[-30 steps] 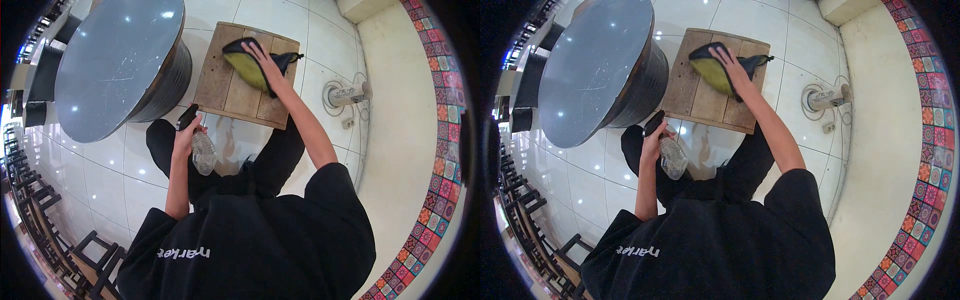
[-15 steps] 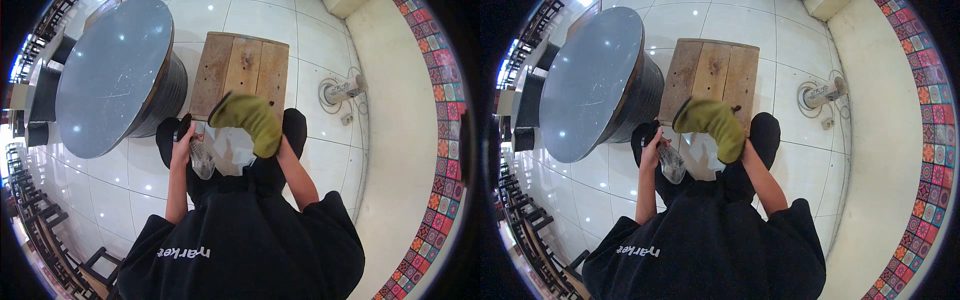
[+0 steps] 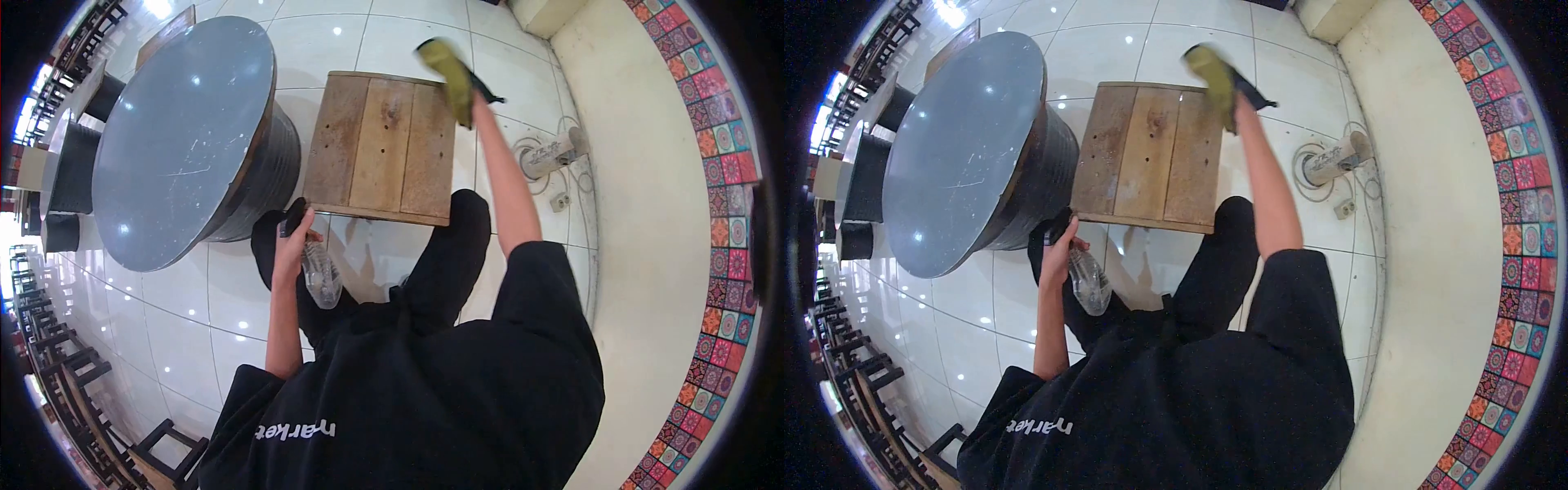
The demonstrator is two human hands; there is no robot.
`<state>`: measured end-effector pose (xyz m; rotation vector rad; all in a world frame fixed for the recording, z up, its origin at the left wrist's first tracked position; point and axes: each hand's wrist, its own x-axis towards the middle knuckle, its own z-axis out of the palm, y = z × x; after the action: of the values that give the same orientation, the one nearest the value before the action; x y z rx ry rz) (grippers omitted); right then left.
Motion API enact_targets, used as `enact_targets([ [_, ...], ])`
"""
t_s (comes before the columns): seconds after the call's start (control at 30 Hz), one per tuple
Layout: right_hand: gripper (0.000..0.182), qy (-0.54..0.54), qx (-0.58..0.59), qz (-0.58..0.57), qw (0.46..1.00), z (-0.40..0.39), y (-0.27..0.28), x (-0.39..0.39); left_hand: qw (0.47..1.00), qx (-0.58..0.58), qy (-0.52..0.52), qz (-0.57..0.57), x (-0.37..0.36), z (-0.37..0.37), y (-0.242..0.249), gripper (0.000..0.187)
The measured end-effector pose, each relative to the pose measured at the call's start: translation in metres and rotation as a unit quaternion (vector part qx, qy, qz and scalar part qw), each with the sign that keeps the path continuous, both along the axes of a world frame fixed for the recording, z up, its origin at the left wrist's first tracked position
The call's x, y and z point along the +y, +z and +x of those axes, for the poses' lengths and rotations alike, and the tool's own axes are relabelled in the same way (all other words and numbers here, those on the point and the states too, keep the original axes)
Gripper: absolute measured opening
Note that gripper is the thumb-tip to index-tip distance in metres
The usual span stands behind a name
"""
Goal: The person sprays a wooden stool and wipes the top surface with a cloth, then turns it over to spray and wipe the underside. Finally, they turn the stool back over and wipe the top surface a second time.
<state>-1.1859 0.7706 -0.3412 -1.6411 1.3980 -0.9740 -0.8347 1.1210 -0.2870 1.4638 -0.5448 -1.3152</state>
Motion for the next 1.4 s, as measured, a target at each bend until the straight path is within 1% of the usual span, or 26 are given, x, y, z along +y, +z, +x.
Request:
enact_targets([
  [0.07,0.048,0.092,0.131,-0.099,0.982,0.029,-0.01,0.013,1.0,-0.016,-0.015,0.02,0.0,0.006,-0.006,0.033],
  [0.13,0.049,0.107,0.199,-0.163,0.96,0.041,0.006,0.04,0.999,-0.028,-0.015,0.04,-0.002,0.007,-0.002,0.031],
  [0.17,0.049,0.118,0.265,-0.228,0.93,0.047,0.009,0.048,0.999,-0.029,-0.015,0.02,-0.005,0.007,-0.001,0.031],
  [0.2,0.049,0.12,0.262,-0.224,0.931,0.047,0.01,0.052,0.999,-0.029,-0.018,0.003,-0.004,0.007,0.001,0.031],
  [0.27,0.053,0.189,0.354,-0.36,0.842,0.039,0.013,0.065,0.999,-0.049,-0.016,-0.004,-0.003,0.002,0.006,0.03],
  [0.3,0.055,0.198,0.304,-0.314,0.877,0.037,0.016,0.078,0.998,-0.063,-0.01,-0.017,-0.004,-0.002,0.007,0.03],
  [0.4,0.054,0.213,0.29,-0.286,0.888,0.034,0.023,0.117,0.998,-0.06,-0.016,0.02,-0.003,0.003,0.0,0.029],
  [0.47,0.053,0.214,0.301,-0.298,0.88,0.032,0.031,0.149,0.998,-0.056,-0.016,0.012,-0.003,0.003,-0.003,0.028],
  [0.53,0.055,0.235,0.22,-0.223,0.92,0.033,0.039,0.183,0.999,-0.049,-0.015,0.003,-0.003,0.002,-0.005,0.027],
  [0.57,0.055,0.234,0.221,-0.223,0.92,0.034,0.04,0.199,0.998,-0.058,-0.017,0.001,-0.002,0.002,-0.005,0.026],
  [0.63,0.057,0.24,0.401,-0.258,0.846,0.039,0.041,0.228,0.998,-0.067,-0.02,-0.003,-0.003,0.002,-0.005,0.026],
  [0.73,0.059,0.244,0.408,-0.252,0.843,0.048,0.051,0.268,0.998,-0.06,-0.01,0.0,-0.003,0.0,-0.001,0.026],
  [0.77,0.058,0.241,0.453,-0.26,0.818,0.051,0.047,0.276,0.998,-0.062,-0.007,0.001,-0.004,0.0,0.0,0.027],
  [0.8,0.058,0.241,0.454,-0.26,0.818,0.053,0.049,0.285,0.998,-0.065,-0.004,0.002,-0.004,0.0,0.0,0.028],
  [0.87,0.058,0.254,0.36,-0.213,0.872,0.058,0.056,0.3,0.997,-0.073,-0.009,-0.001,-0.005,0.002,-0.002,0.029],
  [0.93,0.057,0.246,0.378,-0.212,0.867,0.066,0.05,0.311,0.997,-0.082,-0.015,-0.004,-0.005,0.002,-0.003,0.029],
  [1.0,0.061,0.244,0.36,-0.214,0.875,0.078,0.054,0.324,0.998,-0.07,-0.007,-0.002,-0.004,0.002,-0.002,0.03],
  [1.03,0.062,0.26,0.396,-0.185,0.861,0.08,0.058,0.332,0.998,-0.069,-0.009,0.001,-0.003,0.003,-0.003,0.03],
  [1.07,0.062,0.259,0.396,-0.182,0.862,0.08,0.057,0.342,0.997,-0.074,-0.018,0.006,-0.003,0.005,-0.004,0.029],
  [1.1,0.058,0.284,0.066,-0.062,0.955,0.081,0.054,0.349,0.996,-0.08,-0.026,0.01,-0.004,0.007,-0.004,0.029],
  [1.13,0.055,0.292,-0.28,0.045,0.913,0.081,0.052,0.357,0.996,-0.081,-0.027,0.01,-0.005,0.008,-0.003,0.029],
  [1.17,0.055,0.278,-0.405,0.099,0.865,0.078,0.051,0.359,0.997,-0.075,-0.027,0.001,-0.005,0.007,-0.001,0.029],
  [1.23,0.056,0.159,-0.459,0.157,0.86,0.069,0.045,0.348,0.998,-0.067,-0.02,-0.006,-0.003,0.009,-0.002,0.029],
  [1.3,0.056,0.056,-0.492,0.157,0.855,0.059,0.038,0.32,0.999,-0.034,-0.027,-0.002,-0.001,0.013,-0.008,0.03],
  [1.33,0.057,0.012,-0.502,0.152,0.851,0.054,0.036,0.3,0.999,-0.034,-0.019,-0.002,0.0,0.015,-0.013,0.03],
  [1.4,0.058,-0.053,-0.501,0.127,0.854,0.041,0.035,0.253,0.997,-0.064,-0.044,0.009,0.0,0.017,-0.018,0.03],
])
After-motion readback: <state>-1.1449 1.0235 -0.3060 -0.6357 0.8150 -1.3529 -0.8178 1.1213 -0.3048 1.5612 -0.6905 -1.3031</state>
